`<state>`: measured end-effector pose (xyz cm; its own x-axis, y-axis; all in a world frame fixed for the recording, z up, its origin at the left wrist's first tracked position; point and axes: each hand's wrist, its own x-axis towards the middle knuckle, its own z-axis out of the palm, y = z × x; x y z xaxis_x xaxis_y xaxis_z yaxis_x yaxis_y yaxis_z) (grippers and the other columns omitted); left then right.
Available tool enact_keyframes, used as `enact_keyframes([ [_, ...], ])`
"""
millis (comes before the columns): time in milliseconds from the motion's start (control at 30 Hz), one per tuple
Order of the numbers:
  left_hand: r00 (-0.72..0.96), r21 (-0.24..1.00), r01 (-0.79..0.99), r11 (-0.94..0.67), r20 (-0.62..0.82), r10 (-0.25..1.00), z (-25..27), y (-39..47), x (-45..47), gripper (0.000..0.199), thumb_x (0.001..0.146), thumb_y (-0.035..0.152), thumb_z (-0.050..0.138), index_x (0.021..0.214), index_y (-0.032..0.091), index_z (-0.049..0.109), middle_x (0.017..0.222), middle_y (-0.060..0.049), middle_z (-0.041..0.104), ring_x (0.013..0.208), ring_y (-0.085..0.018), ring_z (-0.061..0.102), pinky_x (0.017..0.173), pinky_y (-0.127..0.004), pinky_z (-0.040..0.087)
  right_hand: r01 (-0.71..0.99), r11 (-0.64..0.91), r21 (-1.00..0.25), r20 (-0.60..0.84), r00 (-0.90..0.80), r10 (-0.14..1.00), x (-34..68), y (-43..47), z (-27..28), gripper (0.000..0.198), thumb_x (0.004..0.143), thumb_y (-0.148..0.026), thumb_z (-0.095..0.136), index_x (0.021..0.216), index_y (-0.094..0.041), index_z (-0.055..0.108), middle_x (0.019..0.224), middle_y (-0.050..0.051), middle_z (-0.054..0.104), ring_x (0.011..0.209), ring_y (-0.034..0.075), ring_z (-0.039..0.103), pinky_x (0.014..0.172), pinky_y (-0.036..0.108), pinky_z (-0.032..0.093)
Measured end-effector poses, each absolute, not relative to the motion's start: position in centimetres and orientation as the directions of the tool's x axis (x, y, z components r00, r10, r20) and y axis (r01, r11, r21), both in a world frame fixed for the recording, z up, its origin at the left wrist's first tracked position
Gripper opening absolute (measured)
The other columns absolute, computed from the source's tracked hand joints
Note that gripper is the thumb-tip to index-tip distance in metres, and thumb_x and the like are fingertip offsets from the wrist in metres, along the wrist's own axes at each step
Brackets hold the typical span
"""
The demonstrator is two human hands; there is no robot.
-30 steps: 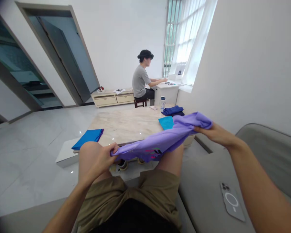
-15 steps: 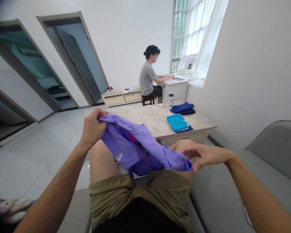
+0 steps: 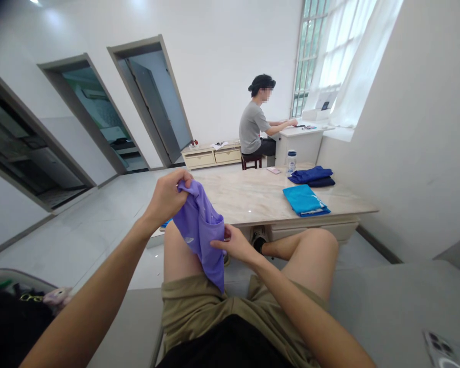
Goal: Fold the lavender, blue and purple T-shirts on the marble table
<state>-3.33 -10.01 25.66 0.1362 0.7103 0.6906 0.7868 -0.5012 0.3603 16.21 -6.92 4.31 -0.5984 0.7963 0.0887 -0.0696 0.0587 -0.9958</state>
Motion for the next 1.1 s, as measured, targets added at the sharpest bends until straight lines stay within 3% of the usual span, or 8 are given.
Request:
enact_keyframes([
  [100, 0.096, 0.407, 0.775, -0.484, 0.681, 0.726, 26.1, -8.9, -5.4, 0.018, 0.068, 0.009, 0.056, 0.075, 0.025, 0.053, 0.084, -0.001, 0.065, 0.083, -0.020, 0.062, 0.079, -0.032, 0.047, -0.016, 0.155, -0.988, 0.139, -0.545, 0.827, 18.0, -4.2, 6.9, 0.045, 0.072, -0.056, 0.089, 0.099, -0.021, 0.084, 0.104, 0.006, 0.086, 0.102, 0.034, 0.079, 0.103, 0.052, 0.063],
  [233, -0.122, 0.678, 0.644, -0.356, 0.550, 0.826, 23.6, -7.6, -8.0, 0.018, 0.068, 0.022, 0.067, 0.079, 0.024, 0.054, 0.078, 0.002, 0.061, 0.071, -0.016, 0.055, 0.069, -0.028, 0.044, 0.342, 0.420, -0.841, 0.358, -0.230, 0.905, 21.1, 0.2, 13.4, 0.021, 0.086, -0.036, 0.074, 0.095, -0.020, 0.084, 0.096, 0.006, 0.084, 0.094, 0.030, 0.076, 0.096, 0.045, 0.061],
  [400, -0.299, 0.891, 0.404, -0.204, 0.340, 0.892, 19.4, -7.9, -9.4, 0.052, 0.059, 0.046, 0.089, 0.093, 0.024, 0.057, 0.080, 0.003, 0.066, 0.075, -0.017, 0.064, 0.069, -0.026, 0.049, 0.671, 0.557, -0.489, 0.722, -0.046, 0.690, 22.8, 1.3, 21.7, 0.032, 0.096, -0.014, 0.054, 0.103, -0.021, 0.084, 0.118, 0.014, 0.078, 0.115, 0.033, 0.071, 0.104, 0.047, 0.059],
  [533, -0.162, 0.913, 0.381, -0.144, 0.220, 0.962, 20.6, -8.1, -9.5, 0.062, 0.051, 0.051, 0.100, 0.098, 0.022, 0.072, 0.090, -0.003, 0.078, 0.087, -0.025, 0.074, 0.075, -0.032, 0.058, 0.704, 0.627, -0.333, 0.848, -0.067, 0.525, 23.3, 0.9, 25.8, 0.038, 0.105, -0.018, 0.046, 0.117, -0.025, 0.082, 0.121, 0.014, 0.070, 0.129, 0.034, 0.063, 0.111, 0.049, 0.057],
  [667, 0.101, 0.919, 0.393, -0.035, -0.005, 0.995, 21.4, -8.6, -8.0, 0.052, 0.056, 0.053, 0.103, 0.092, 0.022, 0.082, 0.094, -0.005, 0.084, 0.092, -0.032, 0.079, 0.079, -0.039, 0.064, 0.689, 0.581, -0.433, 0.874, 0.164, 0.457, 23.3, 2.8, 24.4, 0.038, 0.111, -0.029, 0.041, 0.123, -0.022, 0.076, 0.121, 0.016, 0.065, 0.126, 0.033, 0.063, 0.113, 0.051, 0.053],
  [767, 0.175, 0.950, 0.314, 0.006, -0.064, 0.982, 19.6, -9.1, -6.4, 0.053, 0.063, 0.058, 0.102, 0.097, 0.022, 0.085, 0.100, -0.008, 0.086, 0.096, -0.035, 0.080, 0.084, -0.042, 0.066, 0.648, 0.499, -0.576, 0.781, 0.255, 0.570, 23.5, 4.8, 20.6, 0.033, 0.106, -0.029, 0.040, 0.105, -0.019, 0.072, 0.109, 0.016, 0.068, 0.112, 0.032, 0.064, 0.106, 0.048, 0.054],
  [933, 0.078, 0.976, 0.217, -0.011, -0.006, 0.997, 18.6, -8.0, -5.9, 0.066, 0.062, 0.073, 0.100, 0.094, 0.018, 0.083, 0.093, -0.009, 0.085, 0.082, -0.029, 0.079, 0.075, -0.038, 0.067, 0.562, 0.536, -0.630, 0.761, 0.310, 0.570, 26.2, 7.3, 19.0, 0.030, 0.107, -0.039, 0.043, 0.098, -0.023, 0.066, 0.096, 0.009, 0.073, 0.094, 0.027, 0.065, 0.095, 0.041, 0.053],
  [1100, 0.028, 0.969, 0.222, -0.107, 0.104, 0.994, 22.9, -4.9, -7.2, 0.080, 0.060, 0.084, 0.096, 0.098, 0.015, 0.080, 0.090, -0.009, 0.083, 0.076, -0.023, 0.076, 0.069, -0.033, 0.067, 0.603, 0.601, -0.524, 0.832, 0.212, 0.512, 29.7, 9.0, 23.3, 0.035, 0.110, -0.052, 0.050, 0.100, -0.024, 0.068, 0.093, 0.007, 0.076, 0.088, 0.028, 0.067, 0.089, 0.039, 0.052],
])
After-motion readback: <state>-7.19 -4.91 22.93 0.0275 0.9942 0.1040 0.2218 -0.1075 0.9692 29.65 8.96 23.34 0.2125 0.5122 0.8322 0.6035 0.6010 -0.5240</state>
